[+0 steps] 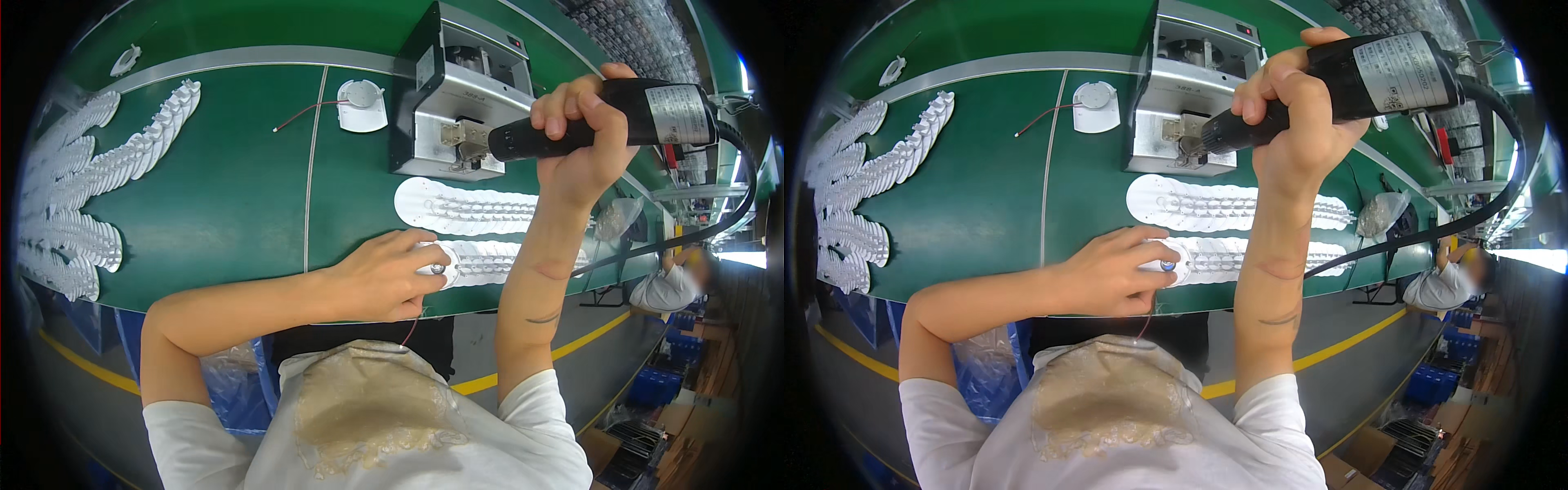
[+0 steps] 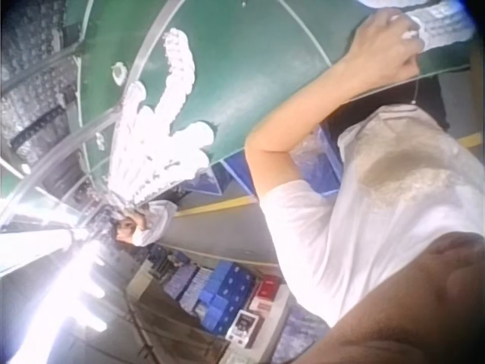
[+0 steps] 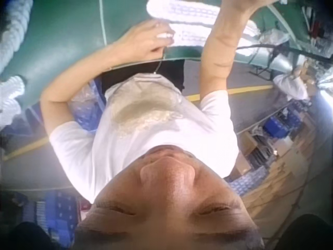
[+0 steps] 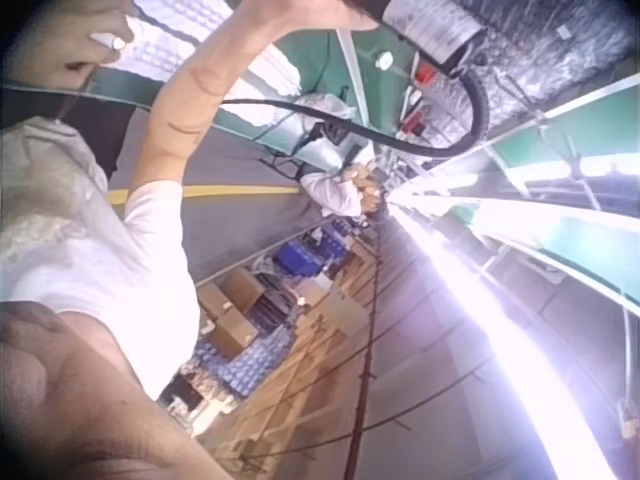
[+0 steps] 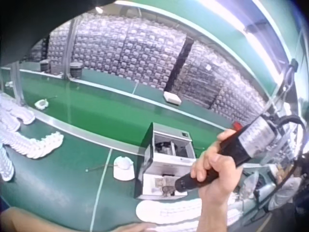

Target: The worker is assembling electronic components onto circular LED boards using an electric screwdriver on a factory assembly line.

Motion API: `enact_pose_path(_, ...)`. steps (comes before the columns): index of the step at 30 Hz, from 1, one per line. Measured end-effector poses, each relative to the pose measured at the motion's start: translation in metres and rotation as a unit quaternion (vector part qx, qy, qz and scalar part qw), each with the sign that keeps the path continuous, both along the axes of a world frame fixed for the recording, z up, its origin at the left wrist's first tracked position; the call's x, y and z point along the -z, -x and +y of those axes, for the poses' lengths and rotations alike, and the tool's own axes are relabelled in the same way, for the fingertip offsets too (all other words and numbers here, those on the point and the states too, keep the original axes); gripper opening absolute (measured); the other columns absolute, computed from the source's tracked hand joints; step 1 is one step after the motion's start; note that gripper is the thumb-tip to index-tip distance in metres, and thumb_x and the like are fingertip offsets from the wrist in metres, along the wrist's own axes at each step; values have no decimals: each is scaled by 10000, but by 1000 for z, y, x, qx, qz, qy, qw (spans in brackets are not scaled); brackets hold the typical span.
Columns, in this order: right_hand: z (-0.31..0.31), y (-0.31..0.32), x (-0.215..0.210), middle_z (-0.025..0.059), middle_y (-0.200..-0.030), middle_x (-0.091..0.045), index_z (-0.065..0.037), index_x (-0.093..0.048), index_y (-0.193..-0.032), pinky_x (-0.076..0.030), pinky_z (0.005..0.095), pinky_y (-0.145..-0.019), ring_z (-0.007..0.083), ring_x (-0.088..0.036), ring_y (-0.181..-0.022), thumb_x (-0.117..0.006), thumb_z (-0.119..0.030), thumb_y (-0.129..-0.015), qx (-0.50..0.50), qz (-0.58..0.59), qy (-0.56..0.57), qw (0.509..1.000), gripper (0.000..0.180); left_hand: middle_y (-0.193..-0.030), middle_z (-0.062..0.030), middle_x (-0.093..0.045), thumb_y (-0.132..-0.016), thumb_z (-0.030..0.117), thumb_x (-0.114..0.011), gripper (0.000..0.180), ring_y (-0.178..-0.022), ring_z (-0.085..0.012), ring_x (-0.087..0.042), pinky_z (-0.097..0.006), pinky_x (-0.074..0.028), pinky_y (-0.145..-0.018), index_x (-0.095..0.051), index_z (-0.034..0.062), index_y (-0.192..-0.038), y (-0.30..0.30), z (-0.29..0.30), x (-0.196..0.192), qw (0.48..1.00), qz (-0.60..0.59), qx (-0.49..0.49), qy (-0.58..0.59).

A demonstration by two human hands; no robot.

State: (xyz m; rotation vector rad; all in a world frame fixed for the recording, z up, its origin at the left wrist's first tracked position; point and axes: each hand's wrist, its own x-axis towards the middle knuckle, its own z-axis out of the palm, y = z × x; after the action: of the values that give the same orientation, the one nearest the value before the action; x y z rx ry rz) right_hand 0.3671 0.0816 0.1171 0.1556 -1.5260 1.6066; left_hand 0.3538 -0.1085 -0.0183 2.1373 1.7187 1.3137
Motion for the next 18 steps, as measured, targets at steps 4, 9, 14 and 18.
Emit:
enact_pose_path(4, -2, 4, 4, 76, -602, -481, 37, -447, -1034, -439, 334, -434, 154, -455, -420, -488, -6, -728, -12, -8, 5, 1000, 313, -1041, -41, -564, -612, 93, -673, 263, -1053, -301, -530, -368, -514, -782, -639, 93, -873, 1, 0, 1, 1000, -5, 4, 2)
enact_pose_path(9, 2, 15, 7, 78, -564, -487, 40, -464, -963, -417, 302, -415, 143, -444, -389, -506, 6, -728, -33, -47, -22, 998, 241, -1032, -36, -563, -639, 78, -668, 228, -1055, -292, -535, -367, -514, -795, -642, 95, -865, 0, 1, -1, 1000, 4, 1, 11)
enact_pose_path(14, 1, 11, 6, 83, -575, -491, 53, -461, -958, -417, 301, -412, 140, -439, -391, -497, 18, -716, -65, -51, 10, 997, 248, -1035, -31, -562, -652, 72, -667, 219, -1061, -285, -536, -365, -515, -799, -646, 96, -869, 1, 1, 0, 1000, -1, -2, 11)
enact_pose_path(18, -9, -9, 2, 88, -592, -488, 57, -441, -1033, -427, 318, -421, 149, -441, -399, -486, -24, -710, -43, -44, 9, 998, 336, -1042, -34, -560, -654, 66, -666, 224, -1065, -288, -535, -370, -509, -811, -648, 93, -875, -1, 1, 0, 1000, 1, -3, 14)
